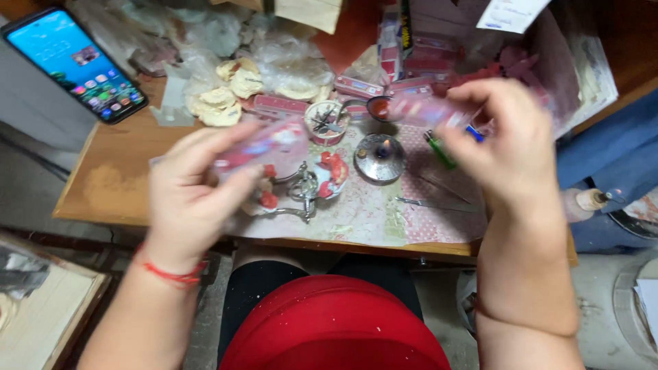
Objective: The person works on a dental cast, using a metal tool to shape pink material on the model. They open a drawer to retrieve a small metal component, which they then manipulate with pliers and a file. Finally, they use a heated tool to apply or adjust material on the dental cast.
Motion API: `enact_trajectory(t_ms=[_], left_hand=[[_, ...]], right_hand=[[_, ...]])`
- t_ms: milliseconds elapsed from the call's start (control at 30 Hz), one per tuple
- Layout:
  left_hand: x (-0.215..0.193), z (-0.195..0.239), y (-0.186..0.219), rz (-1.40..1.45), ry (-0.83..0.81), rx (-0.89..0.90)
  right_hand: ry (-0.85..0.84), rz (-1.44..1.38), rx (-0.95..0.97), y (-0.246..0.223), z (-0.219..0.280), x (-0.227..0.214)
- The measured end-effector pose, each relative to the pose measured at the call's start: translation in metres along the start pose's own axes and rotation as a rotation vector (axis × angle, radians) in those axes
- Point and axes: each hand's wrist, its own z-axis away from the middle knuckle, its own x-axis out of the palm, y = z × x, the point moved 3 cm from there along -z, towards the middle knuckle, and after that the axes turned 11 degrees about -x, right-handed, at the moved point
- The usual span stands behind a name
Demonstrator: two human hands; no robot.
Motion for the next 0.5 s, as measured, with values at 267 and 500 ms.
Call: enact_trajectory(t_ms=[267,500], left_hand=[[0.027,0.01,0.001,0.256,-0.148,-0.059],[0.005,0.029,-0.019,0.589,-0.218,-0.234]], right_hand=[[0.068,-0.559,-0.174,-0.111,-0.014,0.059],[0.154,-0.652,-0.082,-0.132,-0.015,0.09]])
